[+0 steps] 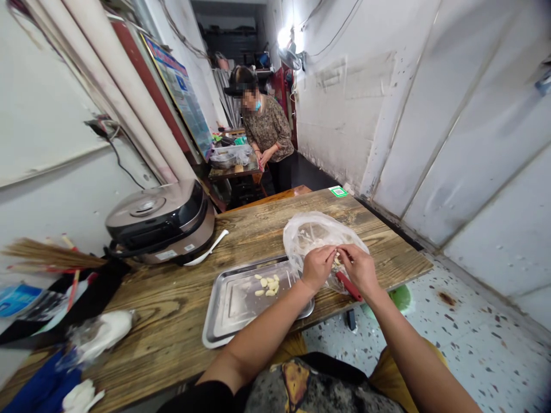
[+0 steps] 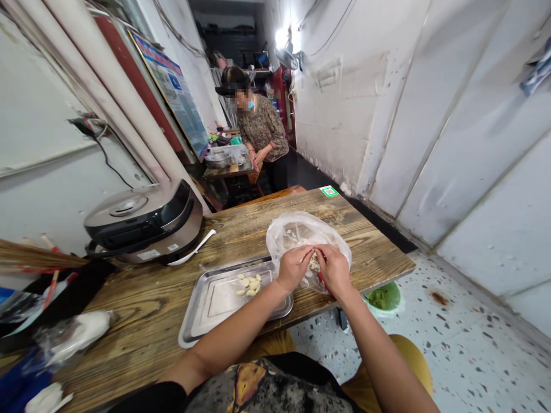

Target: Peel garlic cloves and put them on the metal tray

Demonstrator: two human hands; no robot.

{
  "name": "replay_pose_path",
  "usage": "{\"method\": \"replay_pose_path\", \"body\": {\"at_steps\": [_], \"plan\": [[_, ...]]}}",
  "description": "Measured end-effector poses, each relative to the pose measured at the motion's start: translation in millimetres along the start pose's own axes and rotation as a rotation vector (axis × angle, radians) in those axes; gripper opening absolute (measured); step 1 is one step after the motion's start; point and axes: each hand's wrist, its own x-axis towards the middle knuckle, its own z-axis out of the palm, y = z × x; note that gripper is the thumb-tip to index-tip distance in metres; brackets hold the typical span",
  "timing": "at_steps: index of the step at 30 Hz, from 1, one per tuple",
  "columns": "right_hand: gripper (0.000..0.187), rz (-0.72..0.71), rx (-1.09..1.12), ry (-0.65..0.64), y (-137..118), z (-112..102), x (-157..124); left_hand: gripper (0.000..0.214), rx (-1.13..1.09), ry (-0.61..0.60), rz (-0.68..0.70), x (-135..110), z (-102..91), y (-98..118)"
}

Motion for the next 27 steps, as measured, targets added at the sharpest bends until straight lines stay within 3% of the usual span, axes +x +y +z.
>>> {"method": "replay_pose_path", "body": {"at_steps": [2,4,7,11,14,16,21,24,27], "plan": [[0.023,0.003,-0.097,-0.015,0,1,1,0.025,-0.012,-0.004,0.011,0,0.1,2],[0.025,0.031,-0.169,-0.01,2,3,2,0.023,-0.069,0.038,-0.068,0,1.3,3],[0.026,0.12,-0.18,0.013,8,5,2,0.02,-0.261,0.111,-0.327,2,3.9,4],[0.029,0.258,-0.128,-0.004,14,5,2,0.031,-0.729,0.148,-0.686,6,4.7,2],[0.037,0.286,-0.028,-0.021,14,3,3,0.039,-0.965,0.139,-0.806,8,2.3,1],[0.03,0.261,0.12,-0.011,12,3,4,0.041,-1.038,0.118,-0.85,7,0.8,1],[0.03,0.206,0.436,-0.111,9,10,6,0.036,-0.954,0.095,-0.917,4,2.4,0],[0.027,0.411,0.685,-0.153,9,17,4,0.031,-0.764,0.104,-0.862,2,3.3,-6],[0.03,0.65,0.996,-0.143,10,20,3,0.022,-0.433,0.137,-0.642,-1,1.0,-11]]}}
